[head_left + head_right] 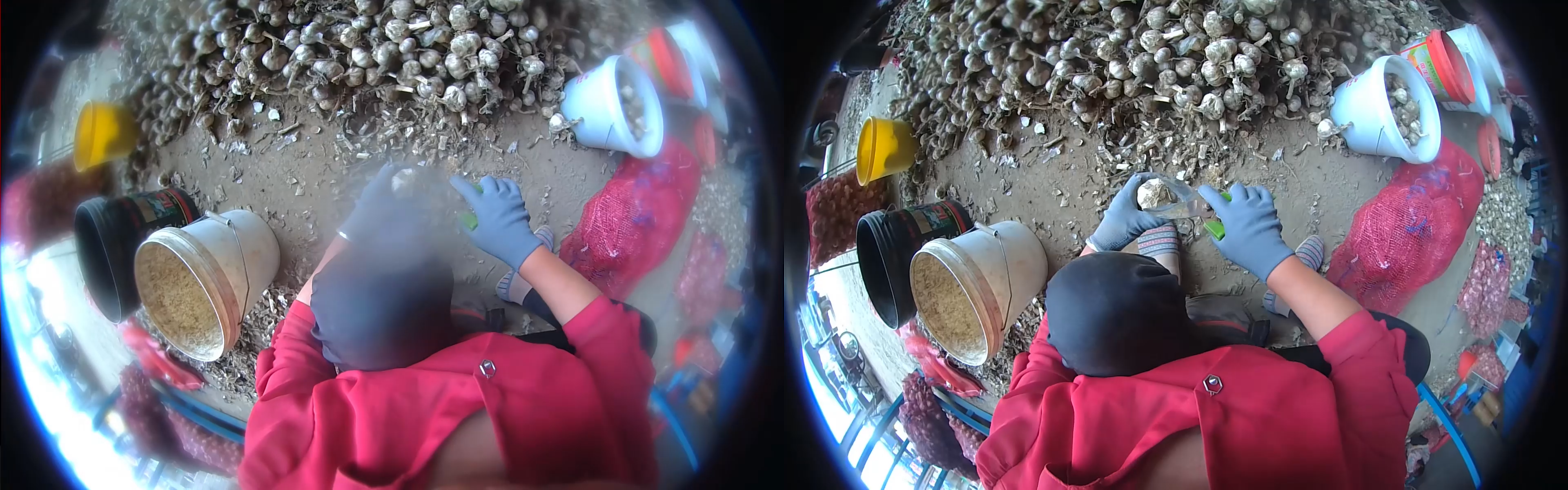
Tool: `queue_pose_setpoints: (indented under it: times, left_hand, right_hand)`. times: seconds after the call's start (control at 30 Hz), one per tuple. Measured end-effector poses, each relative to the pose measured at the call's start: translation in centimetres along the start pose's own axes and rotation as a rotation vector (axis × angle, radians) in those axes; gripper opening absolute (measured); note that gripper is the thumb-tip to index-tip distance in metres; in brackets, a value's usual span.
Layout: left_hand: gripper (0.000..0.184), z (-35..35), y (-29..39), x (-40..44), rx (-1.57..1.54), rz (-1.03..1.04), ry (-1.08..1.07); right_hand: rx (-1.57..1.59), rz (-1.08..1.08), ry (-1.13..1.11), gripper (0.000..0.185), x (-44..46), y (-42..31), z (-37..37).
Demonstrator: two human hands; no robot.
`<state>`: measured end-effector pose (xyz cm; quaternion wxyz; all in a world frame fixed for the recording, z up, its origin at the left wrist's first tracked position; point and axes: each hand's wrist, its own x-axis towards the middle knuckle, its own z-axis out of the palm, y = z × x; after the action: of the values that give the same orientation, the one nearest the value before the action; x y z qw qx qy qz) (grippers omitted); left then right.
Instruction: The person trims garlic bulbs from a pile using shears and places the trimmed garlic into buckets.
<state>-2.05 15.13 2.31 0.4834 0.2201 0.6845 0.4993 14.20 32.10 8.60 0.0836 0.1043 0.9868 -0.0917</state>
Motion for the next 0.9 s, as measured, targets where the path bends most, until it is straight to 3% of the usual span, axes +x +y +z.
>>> queue_pose_setpoints:
  times: [0.13,0.17,0.23,0.37,0.47,0.6,0.67,0.73,0.83,0.87,0.9]
  left_hand:
    - [0.079,-0.1,-4.1,0.5,0.075,0.068,-0.012]
    - [0.076,0.1,-7.1,1.1,-0.058,0.033,-0.055]
    - [0.072,0.1,-3.8,0.3,-0.264,-0.096,-0.097]
    - [0.067,0.2,1.9,-1.5,-0.317,-0.143,-0.115]
    - [0.067,0.2,-1.9,-0.5,-0.472,-0.088,-0.181]
    - [0.058,-3.7,-0.1,-2.0,-0.194,0.017,0.112]
    - [0.051,-6.5,1.5,-4.9,-0.044,0.094,0.582]
    - [0.034,-9.6,4.6,-8.4,0.112,0.383,0.908]
    - [0.041,-18.4,4.6,-15.8,-0.101,0.534,1.106]
    - [0.044,-17.9,5.4,-17.4,0.687,0.35,1.424]
    - [0.045,-18.2,5.3,-19.0,0.894,0.179,1.417]
  right_hand:
    - [0.051,0.003,-0.143,0.056,0.1,-0.2,0.7]
    - [0.059,0.019,-0.192,0.054,0.2,-0.3,0.7]
    - [0.111,-0.002,-0.217,0.048,0.2,-0.1,0.7]
    - [0.29,-0.014,-0.239,0.039,-0.2,2.0,3.2]
    - [0.374,0.136,-0.235,0.034,-0.3,1.5,3.6]
    - [0.632,0.479,-0.08,0.033,-2.4,2.7,6.5]
    - [0.684,0.63,-0.08,0.037,-3.2,5.1,7.6]
    - [0.682,0.855,-0.048,0.043,-4.1,9.3,9.2]
    - [0.568,1.118,0.012,0.051,-4.7,16.0,10.3]
    - [0.572,1.173,0.008,0.053,-4.7,18.0,10.3]
    - [0.577,1.227,0.004,0.055,-4.6,19.8,10.2]
